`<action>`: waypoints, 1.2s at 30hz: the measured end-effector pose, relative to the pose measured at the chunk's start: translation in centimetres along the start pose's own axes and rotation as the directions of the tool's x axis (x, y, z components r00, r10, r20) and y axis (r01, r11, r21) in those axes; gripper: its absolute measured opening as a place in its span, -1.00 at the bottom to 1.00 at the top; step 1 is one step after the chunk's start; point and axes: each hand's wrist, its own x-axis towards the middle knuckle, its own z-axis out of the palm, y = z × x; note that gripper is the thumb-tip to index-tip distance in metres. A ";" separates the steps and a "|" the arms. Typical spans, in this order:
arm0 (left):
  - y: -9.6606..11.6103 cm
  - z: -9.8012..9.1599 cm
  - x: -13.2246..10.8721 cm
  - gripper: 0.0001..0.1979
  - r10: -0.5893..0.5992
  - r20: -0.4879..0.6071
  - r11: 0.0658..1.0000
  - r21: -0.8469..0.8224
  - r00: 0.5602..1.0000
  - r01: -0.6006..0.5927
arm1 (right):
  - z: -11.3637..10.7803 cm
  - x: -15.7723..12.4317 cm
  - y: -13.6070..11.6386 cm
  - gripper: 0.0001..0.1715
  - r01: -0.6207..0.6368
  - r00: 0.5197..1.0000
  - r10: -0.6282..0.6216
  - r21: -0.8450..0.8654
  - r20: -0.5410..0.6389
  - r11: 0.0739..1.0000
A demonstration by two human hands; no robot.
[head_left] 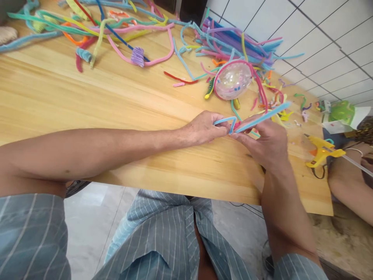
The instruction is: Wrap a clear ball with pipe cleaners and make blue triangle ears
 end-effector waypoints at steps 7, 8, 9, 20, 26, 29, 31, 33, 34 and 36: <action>0.1 -0.1 -0.2 -0.85 0.073 0.045 0.997 0.000 0.996 -0.073 | 0.4 1.3 -0.3 -0.60 -0.071 0.997 0.071 0.152 0.006 0.986; 0.1 -0.1 -0.2 -0.84 0.077 0.050 0.997 -0.006 0.996 -0.077 | 0.5 1.5 -0.3 -0.60 -0.079 0.997 0.080 0.166 0.004 0.983; 0.2 -0.1 -0.2 -0.84 0.069 0.053 0.998 -0.005 0.996 -0.069 | 0.5 1.6 -0.3 -0.60 -0.086 0.996 0.087 0.179 0.000 0.980; 0.6 -0.1 -0.3 -0.88 -0.024 0.043 0.999 0.036 0.999 0.022 | 1.1 1.4 -0.1 -0.63 -0.147 0.987 0.159 0.342 -0.006 0.928; 0.1 -0.2 -0.1 -0.85 0.014 0.065 1.000 0.002 0.998 -0.015 | 1.5 1.5 -0.2 -0.54 -0.188 0.978 0.206 0.369 -0.010 0.910; 0.3 -0.1 -0.1 -0.86 -0.010 0.053 1.000 0.022 0.999 0.009 | 1.5 1.5 -0.3 -0.51 -0.234 0.968 0.249 0.410 0.017 0.882; 0.6 -0.1 -0.2 -0.85 -0.017 0.044 0.999 0.041 0.999 0.015 | 1.5 1.5 -0.3 -0.51 -0.259 0.962 0.273 0.435 0.031 0.862; 0.9 0.0 -0.3 -0.84 -0.021 0.042 0.998 0.063 0.999 0.019 | 1.4 1.6 -0.3 -0.50 -0.274 0.957 0.285 0.449 0.043 0.851; 1.0 0.0 -0.3 -0.84 -0.022 0.043 0.997 0.073 0.999 0.019 | 1.4 1.6 -0.4 -0.49 -0.282 0.956 0.289 0.458 0.055 0.843; 1.1 -0.1 -0.3 -0.86 -0.019 0.048 0.996 0.083 0.999 0.015 | 1.2 1.7 -0.5 -0.48 -0.300 0.952 0.293 0.484 0.092 0.822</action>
